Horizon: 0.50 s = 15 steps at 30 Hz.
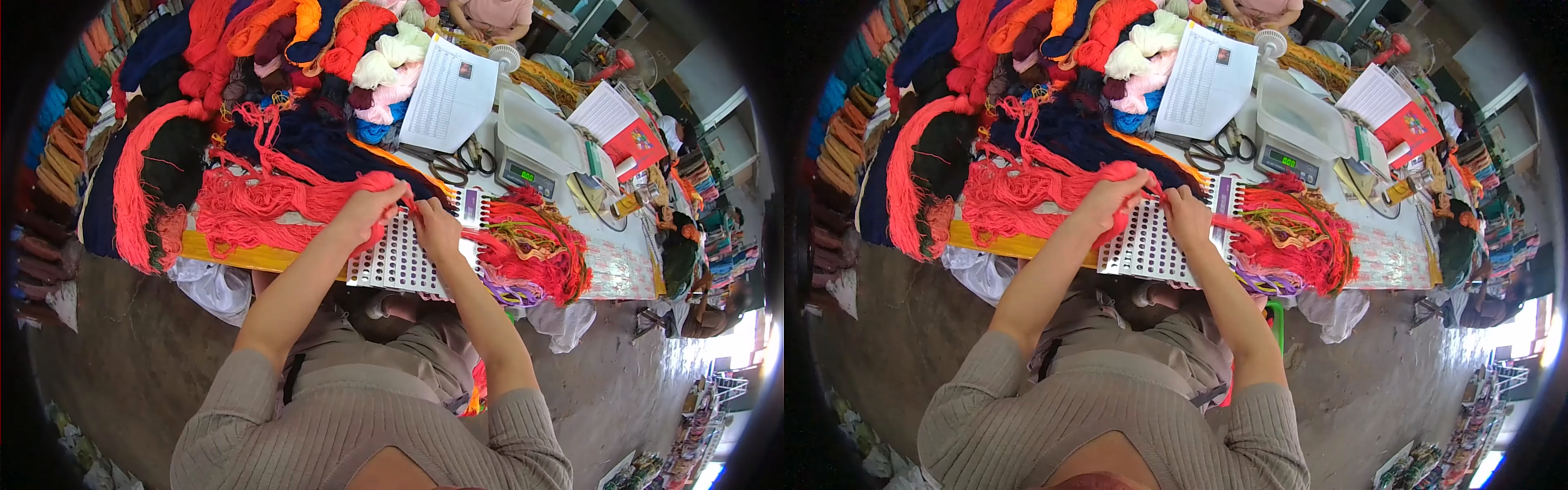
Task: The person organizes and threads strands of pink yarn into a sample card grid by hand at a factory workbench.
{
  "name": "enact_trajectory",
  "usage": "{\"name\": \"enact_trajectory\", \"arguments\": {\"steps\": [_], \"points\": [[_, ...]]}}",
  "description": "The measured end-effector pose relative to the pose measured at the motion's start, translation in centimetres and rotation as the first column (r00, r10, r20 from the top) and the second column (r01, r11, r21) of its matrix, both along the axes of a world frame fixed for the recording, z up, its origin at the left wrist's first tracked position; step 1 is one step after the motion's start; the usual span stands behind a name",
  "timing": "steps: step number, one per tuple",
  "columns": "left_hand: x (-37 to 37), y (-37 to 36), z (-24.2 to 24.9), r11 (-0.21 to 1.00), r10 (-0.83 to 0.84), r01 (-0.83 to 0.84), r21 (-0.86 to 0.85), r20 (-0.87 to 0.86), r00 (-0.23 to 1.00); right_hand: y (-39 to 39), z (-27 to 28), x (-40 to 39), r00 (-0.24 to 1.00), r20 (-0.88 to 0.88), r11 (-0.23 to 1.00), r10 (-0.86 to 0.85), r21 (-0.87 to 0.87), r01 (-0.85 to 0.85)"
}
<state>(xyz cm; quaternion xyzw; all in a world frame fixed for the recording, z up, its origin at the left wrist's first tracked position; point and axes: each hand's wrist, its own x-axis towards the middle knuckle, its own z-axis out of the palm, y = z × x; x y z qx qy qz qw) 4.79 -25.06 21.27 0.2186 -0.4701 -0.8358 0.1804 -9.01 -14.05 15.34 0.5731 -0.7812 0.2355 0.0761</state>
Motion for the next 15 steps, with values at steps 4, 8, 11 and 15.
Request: {"name": "enact_trajectory", "arguments": {"steps": [4, 8, 11, 15], "points": [[4.3, -1.6, 5.3, 0.979, 0.203, -0.197, 0.052, -0.202, 0.958, 0.0, -0.3, -0.1, 1.000, -0.023, 1.000, 0.001, 0.023, 0.000], [8.3, -5.6, 5.7, 0.592, 0.653, -0.694, -0.410, -0.261, 0.711, -0.2, -0.8, -0.3, 1.000, 0.018, 1.000, -0.020, 0.000, 0.020], [9.9, -6.2, 6.1, -0.391, 0.742, -0.377, -0.839, -0.530, 0.410, 0.3, -0.6, -0.5, 0.969, 0.231, 0.995, -0.083, -0.040, 0.095], [4.4, -2.5, 1.5, -0.124, 0.502, -0.356, -0.926, -0.368, 0.783, 0.4, -0.7, -1.1, 0.838, 0.522, 0.967, -0.160, -0.087, 0.239]]}}
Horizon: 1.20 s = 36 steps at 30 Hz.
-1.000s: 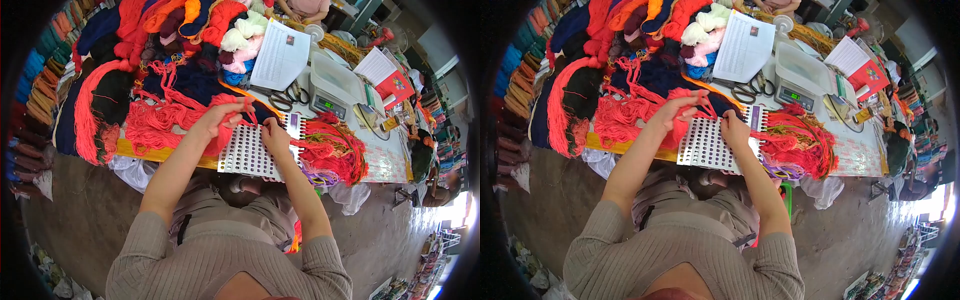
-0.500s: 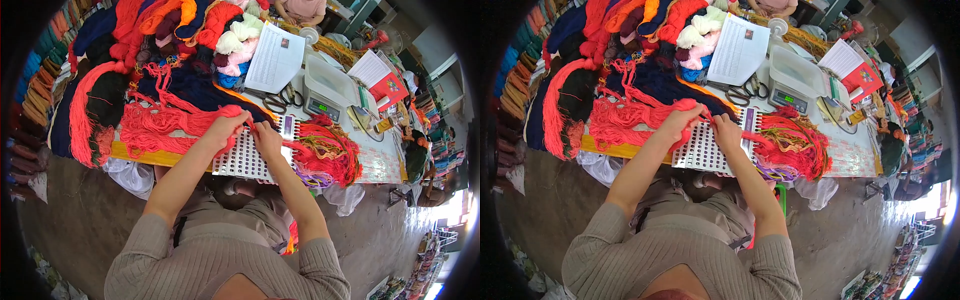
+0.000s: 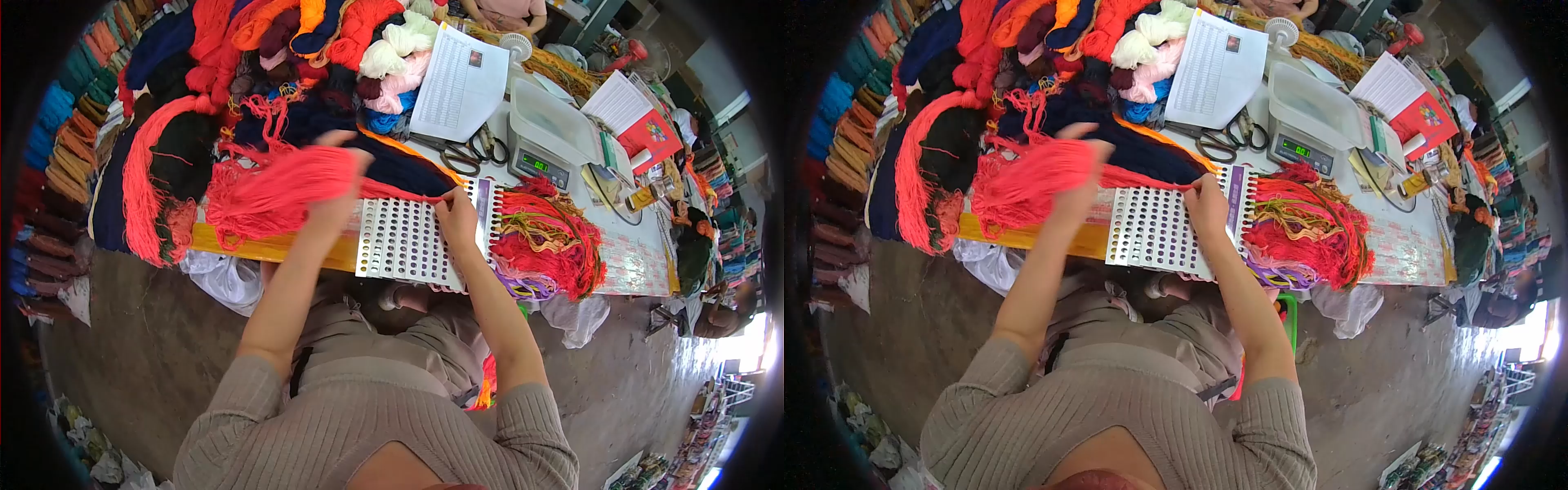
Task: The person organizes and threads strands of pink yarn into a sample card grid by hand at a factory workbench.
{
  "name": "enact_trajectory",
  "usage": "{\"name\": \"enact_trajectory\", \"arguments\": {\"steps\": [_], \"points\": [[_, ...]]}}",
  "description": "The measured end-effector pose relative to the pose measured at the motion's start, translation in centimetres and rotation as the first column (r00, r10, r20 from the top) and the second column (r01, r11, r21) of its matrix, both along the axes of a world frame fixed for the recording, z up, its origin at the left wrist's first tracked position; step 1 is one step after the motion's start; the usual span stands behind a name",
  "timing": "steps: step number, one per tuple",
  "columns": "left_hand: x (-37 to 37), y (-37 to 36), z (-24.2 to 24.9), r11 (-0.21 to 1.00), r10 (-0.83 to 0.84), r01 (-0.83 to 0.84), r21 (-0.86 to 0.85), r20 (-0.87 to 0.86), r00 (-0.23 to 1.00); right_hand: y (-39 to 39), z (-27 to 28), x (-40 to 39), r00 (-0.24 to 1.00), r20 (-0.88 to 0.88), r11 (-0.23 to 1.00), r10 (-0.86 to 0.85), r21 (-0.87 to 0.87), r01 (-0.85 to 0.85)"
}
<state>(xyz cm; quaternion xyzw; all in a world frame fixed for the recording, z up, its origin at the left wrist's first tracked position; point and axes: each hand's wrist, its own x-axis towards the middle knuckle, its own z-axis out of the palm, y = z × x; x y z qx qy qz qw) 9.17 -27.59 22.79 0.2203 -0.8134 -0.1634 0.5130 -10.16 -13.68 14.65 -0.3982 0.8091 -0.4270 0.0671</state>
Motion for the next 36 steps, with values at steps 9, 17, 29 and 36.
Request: {"name": "enact_trajectory", "arguments": {"steps": [9, 17, 29, 36], "points": [[-6.2, 0.6, -7.4, 0.881, -0.282, 0.138, 0.452, 0.269, 0.921, 0.0, 0.2, 0.2, 0.994, -0.100, 0.995, 0.048, 0.095, -0.038], [-4.3, 0.2, -5.4, 0.771, -0.314, 0.267, 0.579, -0.020, 0.949, -0.4, 0.9, 1.2, 0.943, -0.279, 0.970, 0.183, 0.210, -0.126], [-6.4, 0.9, -6.9, 0.811, -0.381, 0.089, 0.578, 0.406, 0.831, -0.2, 1.6, 1.1, 0.969, -0.185, 0.971, 0.163, 0.205, -0.125], [-8.5, -1.5, -8.9, 0.805, -0.310, 0.092, 0.587, 0.283, 0.908, -0.2, 1.0, 0.9, 0.983, -0.147, 0.980, 0.110, 0.183, -0.082]]}}
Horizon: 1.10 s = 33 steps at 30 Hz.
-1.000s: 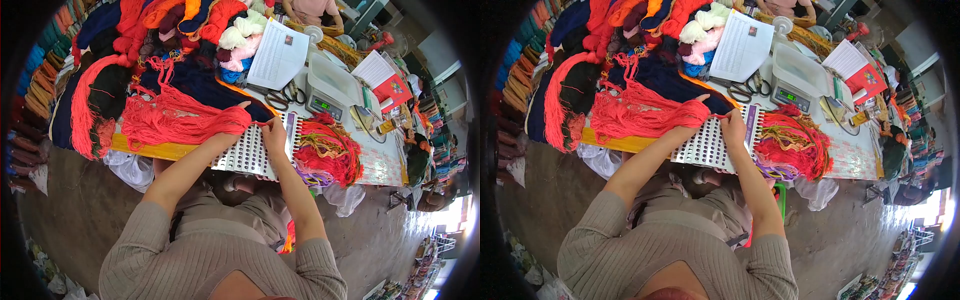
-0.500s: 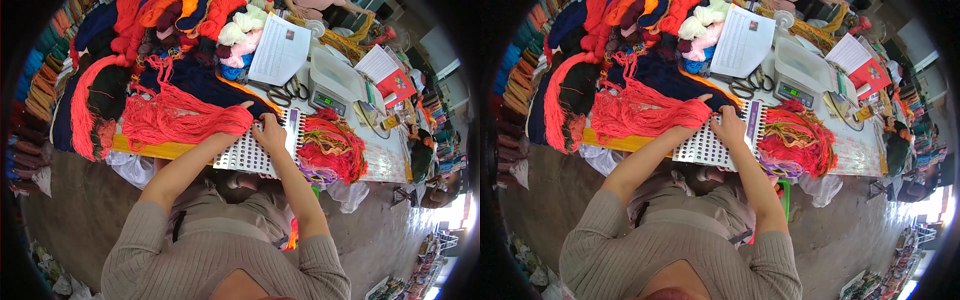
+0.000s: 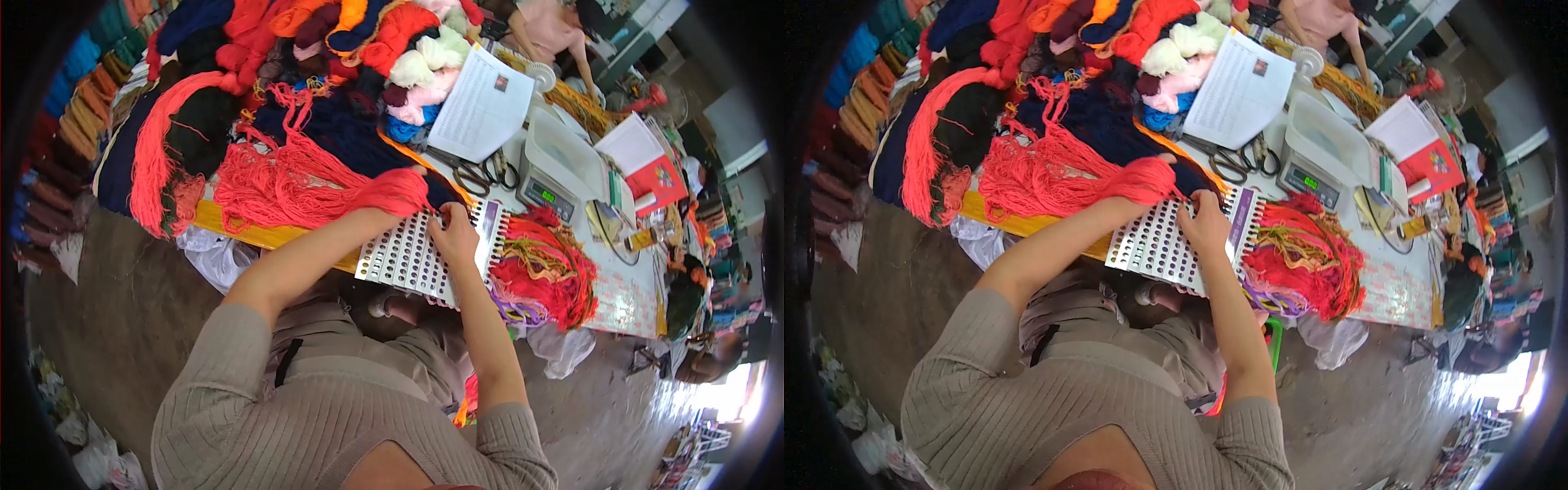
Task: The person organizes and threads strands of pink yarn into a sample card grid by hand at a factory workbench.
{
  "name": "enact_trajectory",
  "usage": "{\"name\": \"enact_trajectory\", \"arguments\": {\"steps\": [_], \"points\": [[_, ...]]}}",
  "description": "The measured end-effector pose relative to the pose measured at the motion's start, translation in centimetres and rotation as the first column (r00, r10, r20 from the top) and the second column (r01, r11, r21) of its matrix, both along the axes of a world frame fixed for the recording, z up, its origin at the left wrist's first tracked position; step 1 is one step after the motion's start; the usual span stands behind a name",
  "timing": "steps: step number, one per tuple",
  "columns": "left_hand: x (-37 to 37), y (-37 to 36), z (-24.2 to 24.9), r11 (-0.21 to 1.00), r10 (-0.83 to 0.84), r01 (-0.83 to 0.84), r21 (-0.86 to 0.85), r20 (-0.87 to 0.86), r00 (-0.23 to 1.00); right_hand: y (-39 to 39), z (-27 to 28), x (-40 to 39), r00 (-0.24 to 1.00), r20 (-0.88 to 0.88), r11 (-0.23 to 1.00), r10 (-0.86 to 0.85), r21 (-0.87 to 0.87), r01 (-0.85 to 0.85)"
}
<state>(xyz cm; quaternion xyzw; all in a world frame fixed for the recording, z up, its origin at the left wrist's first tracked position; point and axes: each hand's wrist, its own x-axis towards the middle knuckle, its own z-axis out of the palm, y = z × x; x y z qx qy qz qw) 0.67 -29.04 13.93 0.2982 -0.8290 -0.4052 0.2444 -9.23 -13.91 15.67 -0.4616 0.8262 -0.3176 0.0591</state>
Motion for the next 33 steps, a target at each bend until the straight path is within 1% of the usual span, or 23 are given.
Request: {"name": "enact_trajectory", "arguments": {"steps": [1, 3, 4, 5, 6, 7, 8, 10, 12, 13, 14, 15, 16, 17, 18, 20, 21, 24, 25, 27, 30, 32, 33], "points": [[1.2, -1.3, 1.5, 0.978, 0.099, -0.096, -0.187, 0.007, 0.995, 0.0, 0.1, 0.1, 1.000, 0.002, 1.000, 0.006, 0.001, -0.006], [4.2, -5.4, 4.6, 0.960, 0.249, -0.235, -0.149, 0.082, 0.965, 0.0, 0.1, 0.0, 1.000, 0.002, 1.000, 0.011, 0.009, -0.011], [6.1, -9.9, 2.3, 0.928, 0.199, -0.237, -0.289, -0.155, 0.968, 0.1, 0.1, 0.1, 0.999, -0.009, 0.999, 0.040, -0.014, -0.040], [8.2, -13.3, 1.6, 0.905, 0.212, -0.305, -0.295, -0.308, 0.927, 0.2, 0.2, 0.2, 0.998, -0.020, 0.997, 0.066, -0.035, -0.066], [10.3, -15.8, 5.6, 0.782, 0.387, -0.293, -0.550, 0.060, 0.920, 0.2, 0.3, 0.2, 0.997, -0.039, 0.997, 0.069, -0.028, -0.070], [12.7, -20.1, 4.3, 0.441, 0.461, -0.171, -0.881, 0.059, 0.886, 0.1, 0.2, 0.3, 0.997, -0.034, 0.997, 0.070, -0.032, -0.071], [14.2, -20.2, 6.7, 0.608, 0.520, -0.403, -0.685, -0.040, 0.853, 0.2, 0.3, 0.2, 0.996, -0.046, 0.997, 0.080, -0.013, -0.081], [15.5, -20.6, 9.4, 0.659, 0.652, -0.605, -0.446, -0.062, 0.756, 0.0, 0.2, 0.1, 0.993, -0.071, 0.996, 0.090, 0.001, -0.090], [16.6, -17.8, 10.1, 0.474, 0.600, -0.370, -0.799, -0.015, 0.800, 0.0, 0.5, 0.1, 0.994, -0.063, 0.996, 0.091, 0.007, -0.091], [14.9, -15.7, 7.6, 0.839, 0.383, -0.450, -0.305, -0.257, 0.887, 0.0, 0.5, 0.2, 0.994, -0.050, 0.996, 0.092, 0.016, -0.091], [13.7, -11.8, 8.4, 0.960, 0.261, -0.275, -0.044, -0.209, 0.943, 0.0, 0.5, 0.3, 0.995, -0.049, 0.996, 0.087, 0.017, -0.086], [12.5, -7.7, 9.2, 0.963, 0.175, -0.133, 0.236, -0.166, 0.971, 0.0, 0.4, 0.2, 0.994, -0.056, 0.996, 0.091, 0.022, -0.090], [11.4, -4.8, 8.1, 0.859, 0.042, 0.087, 0.504, -0.239, 0.970, 0.0, 0.3, 0.1, 0.993, -0.065, 0.995, 0.096, 0.029, -0.095], [9.9, -3.7, 5.5, 0.582, 0.084, 0.182, 0.793, -0.281, 0.956, 0.0, 0.2, 0.1, 0.993, -0.062, 0.995, 0.100, 0.012, -0.100], [8.2, -2.5, 2.6, 0.518, 0.128, 0.321, 0.793, -0.443, 0.887, 0.1, 0.2, 0.2, 0.994, -0.056, 0.995, 0.095, 0.014, -0.094], [7.9, -4.3, -2.4, 0.556, 0.127, 0.275, 0.784, -0.407, 0.905, 0.0, 0.1, 0.2, 0.994, -0.057, 0.995, 0.098, 0.004, -0.098], [8.6, -5.8, -2.4, 0.620, 0.246, 0.081, 0.780, -0.292, 0.924, 0.0, -0.2, 0.0, 0.991, -0.069, 0.992, 0.115, -0.036, -0.118], [12.8, -12.7, -3.9, 0.726, 0.442, -0.184, 0.663, -0.243, 0.864, 0.2, 0.1, 0.2, 0.991, -0.071, 0.993, 0.110, -0.045, -0.113], [13.9, -13.9, -3.5, 0.726, 0.513, -0.261, 0.636, -0.247, 0.822, 0.3, 0.1, 0.0, 0.994, -0.023, 0.992, 0.103, -0.067, -0.105], [14.9, -12.3, 0.6, 0.653, 0.606, -0.195, 0.732, -0.351, 0.714, -0.5, -1.9, -2.2, 0.942, 0.311, 0.987, 0.126, -0.131, -0.089], [15.1, -5.4, 7.3, 0.721, 0.335, 0.082, 0.688, -0.450, 0.828, -0.8, 0.0, -3.7, 0.713, 0.674, 0.964, 0.191, -0.267, -0.006], [13.7, -1.0, 9.0, 0.655, 0.160, 0.263, 0.708, -0.470, 0.868, -0.2, 3.6, -1.2, 0.837, 0.483, 0.942, 0.257, -0.320, -0.104], [12.5, 1.4, 9.9, 0.601, 0.121, 0.288, 0.746, -0.441, 0.889, -0.4, 4.0, 0.0, 0.822, 0.455, 0.908, 0.342, -0.385, -0.164]]}}
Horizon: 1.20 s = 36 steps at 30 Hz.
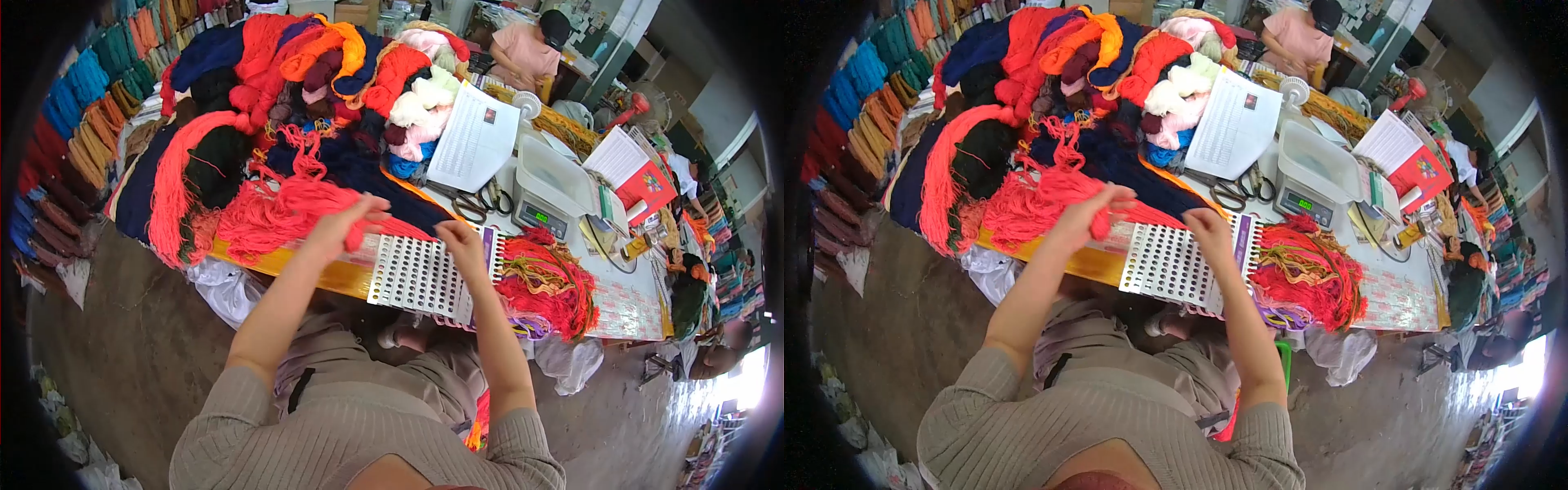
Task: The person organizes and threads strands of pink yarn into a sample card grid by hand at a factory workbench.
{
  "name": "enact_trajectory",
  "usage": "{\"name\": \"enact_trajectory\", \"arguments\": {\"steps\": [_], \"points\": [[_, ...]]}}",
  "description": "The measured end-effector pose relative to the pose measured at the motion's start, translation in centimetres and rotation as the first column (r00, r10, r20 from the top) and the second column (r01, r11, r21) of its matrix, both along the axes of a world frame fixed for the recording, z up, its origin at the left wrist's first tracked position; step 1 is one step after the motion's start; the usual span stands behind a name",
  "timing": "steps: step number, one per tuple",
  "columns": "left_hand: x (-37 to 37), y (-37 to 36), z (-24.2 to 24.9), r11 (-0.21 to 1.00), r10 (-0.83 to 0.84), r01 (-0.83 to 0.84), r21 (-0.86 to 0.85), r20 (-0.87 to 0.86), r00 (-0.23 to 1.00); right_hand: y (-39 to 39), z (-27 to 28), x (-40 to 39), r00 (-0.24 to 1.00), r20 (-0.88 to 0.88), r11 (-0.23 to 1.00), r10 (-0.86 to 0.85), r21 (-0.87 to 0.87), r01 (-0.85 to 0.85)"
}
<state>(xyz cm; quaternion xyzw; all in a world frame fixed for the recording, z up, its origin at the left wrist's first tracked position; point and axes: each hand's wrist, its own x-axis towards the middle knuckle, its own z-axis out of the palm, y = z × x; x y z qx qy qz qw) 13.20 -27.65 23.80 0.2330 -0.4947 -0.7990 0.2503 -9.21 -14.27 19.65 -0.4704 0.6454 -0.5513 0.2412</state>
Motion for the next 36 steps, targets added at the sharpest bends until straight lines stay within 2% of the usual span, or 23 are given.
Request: {"name": "enact_trajectory", "arguments": {"steps": [1, 2, 3, 4, 6, 8, 10, 12, 16, 18, 25, 28, 31, 32, 35, 36], "points": [[-0.9, 2.2, 0.4, 0.980, -0.098, 0.098, 0.173, -0.009, 0.995, 0.3, 1.2, 2.1, 0.996, 0.071, 0.998, 0.058, 0.003, -0.058], [-1.9, 3.7, 0.2, 0.978, -0.187, 0.182, -0.105, -0.041, 0.981, 0.8, 1.8, 3.9, 0.988, 0.078, 0.992, 0.129, -0.012, -0.129], [-2.9, 4.6, -1.0, 0.959, -0.239, 0.227, -0.171, -0.055, 0.969, 1.3, 3.1, 6.0, 0.962, 0.176, 0.977, 0.207, -0.085, -0.195], [-3.6, 5.8, -1.1, 0.958, -0.286, 0.284, -0.037, -0.123, 0.950, 1.6, 2.5, 6.7, 0.975, 0.139, 0.983, 0.175, -0.079, -0.166], [-3.8, 6.8, -0.5, 0.942, -0.304, 0.321, 0.104, -0.152, 0.941, 2.6, 2.2, 7.1, 0.986, 0.143, 0.996, 0.087, 0.004, -0.089], [-4.1, 6.7, -1.0, 0.916, -0.288, 0.340, 0.213, -0.243, 0.926, 3.4, 2.6, 7.2, 0.968, 0.235, 0.996, 0.094, -0.019, -0.092], [-4.2, 6.6, -1.4, 0.877, -0.218, 0.334, 0.345, -0.334, 0.917, 4.2, 3.4, 7.3, 0.972, 0.217, 0.994, 0.092, -0.081, -0.076], [-3.9, 6.3, -1.1, 0.851, -0.231, 0.392, 0.350, -0.422, 0.877, 4.5, 3.4, 7.3, 0.937, 0.330, 0.990, 0.113, -0.123, -0.076], [-3.3, 6.7, 0.9, 0.839, -0.101, 0.305, 0.451, -0.422, 0.901, 5.3, 4.5, 7.4, 0.893, 0.425, 0.986, 0.150, -0.128, -0.105], [-2.9, 6.9, 1.5, 0.856, -0.080, 0.264, 0.444, -0.392, 0.917, 5.4, 4.8, 7.9, 0.755, 0.628, 0.981, 0.188, -0.160, -0.111], [-2.5, 6.3, 2.1, 0.906, 0.001, 0.158, 0.392, -0.374, 0.927, 6.1, 5.1, 7.9, 0.831, 0.537, 0.985, 0.144, -0.160, -0.068], [-2.4, 6.5, 2.5, 0.910, -0.010, 0.157, 0.384, -0.357, 0.934, 5.8, 5.1, 7.9, 0.773, 0.617, 0.981, 0.146, -0.193, -0.031], [-2.2, 6.9, 2.6, 0.916, -0.003, 0.136, 0.377, -0.333, 0.943, 5.6, 4.9, 8.0, 0.646, 0.739, 0.979, 0.194, -0.191, -0.075], [-2.2, 7.0, 2.7, 0.928, -0.021, 0.139, 0.344, -0.325, 0.945, 5.6, 4.9, 8.1, 0.645, 0.740, 0.979, 0.193, -0.189, -0.076], [-2.3, 7.6, 3.2, 0.944, -0.004, 0.105, 0.314, -0.306, 0.952, 5.5, 5.3, 8.6, 0.807, 0.571, 0.988, 0.147, -0.115, -0.099], [-2.3, 7.5, 2.9, 0.943, -0.017, 0.120, 0.309, -0.316, 0.948, 5.5, 5.0, 8.4, 0.808, 0.570, 0.989, 0.147, -0.113, -0.100]]}}
